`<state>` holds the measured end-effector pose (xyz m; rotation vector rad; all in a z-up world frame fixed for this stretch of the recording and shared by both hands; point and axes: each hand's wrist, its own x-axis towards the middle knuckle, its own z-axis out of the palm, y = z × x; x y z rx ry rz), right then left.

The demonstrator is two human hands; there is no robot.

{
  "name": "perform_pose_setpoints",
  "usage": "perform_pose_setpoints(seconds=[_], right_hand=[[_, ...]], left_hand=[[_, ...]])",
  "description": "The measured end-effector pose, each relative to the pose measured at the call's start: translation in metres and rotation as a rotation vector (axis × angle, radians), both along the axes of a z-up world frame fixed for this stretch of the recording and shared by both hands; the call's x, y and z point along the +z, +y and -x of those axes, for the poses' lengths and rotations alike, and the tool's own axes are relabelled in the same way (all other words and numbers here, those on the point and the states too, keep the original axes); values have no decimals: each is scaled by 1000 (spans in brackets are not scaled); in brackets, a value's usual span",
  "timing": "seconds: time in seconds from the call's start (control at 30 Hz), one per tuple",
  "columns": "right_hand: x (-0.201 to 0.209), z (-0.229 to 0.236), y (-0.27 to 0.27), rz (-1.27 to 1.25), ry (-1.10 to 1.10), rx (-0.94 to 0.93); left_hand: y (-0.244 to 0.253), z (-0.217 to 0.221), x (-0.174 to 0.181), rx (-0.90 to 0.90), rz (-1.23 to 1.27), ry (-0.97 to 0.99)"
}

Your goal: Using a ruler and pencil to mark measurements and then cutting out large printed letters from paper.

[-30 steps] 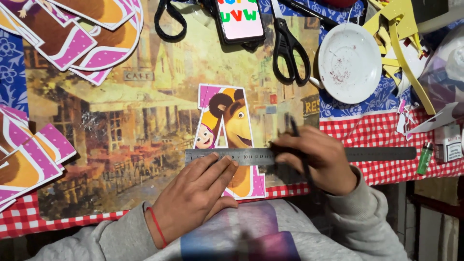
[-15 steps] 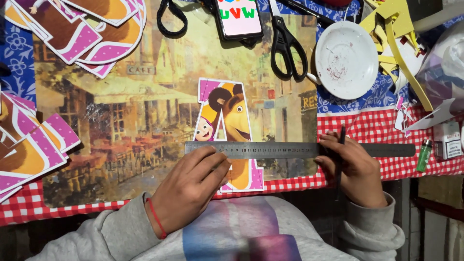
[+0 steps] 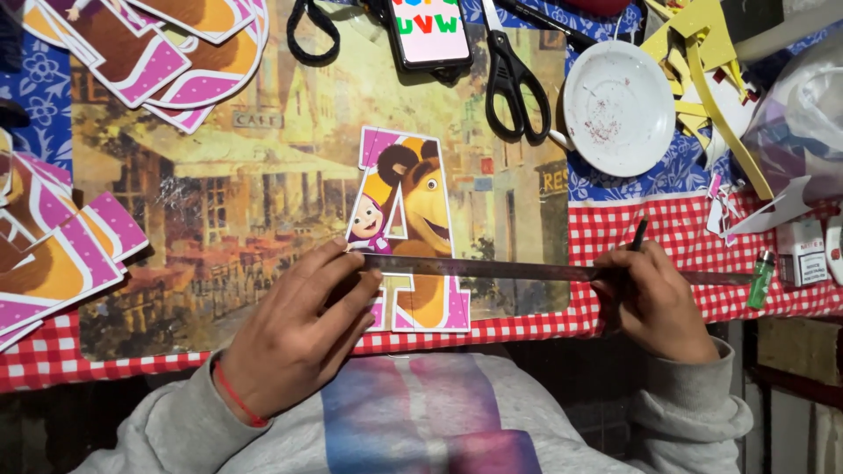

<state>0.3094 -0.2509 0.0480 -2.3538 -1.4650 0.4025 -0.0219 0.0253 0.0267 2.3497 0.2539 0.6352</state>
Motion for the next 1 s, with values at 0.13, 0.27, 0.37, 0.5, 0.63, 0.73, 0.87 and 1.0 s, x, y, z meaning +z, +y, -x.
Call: perform_pose_setpoints(seconds=[0.13, 0.27, 0.37, 0.5, 0.63, 0.73, 0.87, 1.0], right_hand=[[8, 8, 3, 25, 69, -45], [18, 22, 1, -171, 78, -117], [16, 26, -5, -237, 62, -158], [12, 32, -13, -238, 47, -262], [9, 40, -13, -275, 64, -261], [6, 44, -11, -243, 81, -263], [4, 45, -12, -230, 66, -226], [4, 46, -15, -254, 74, -253]], left_hand=[[0, 1, 1, 30, -118, -18], [1, 2, -3, -2, -92, 47], [0, 0, -8, -21, -111, 93], [-2, 0, -9, -19, -162, 104], [-12, 0, -10, -23, -174, 85], [-19, 0, -17, -151, -119, 74], [-16, -5, -18, -239, -171, 10], [-4, -19, -7, -163, -151, 91]])
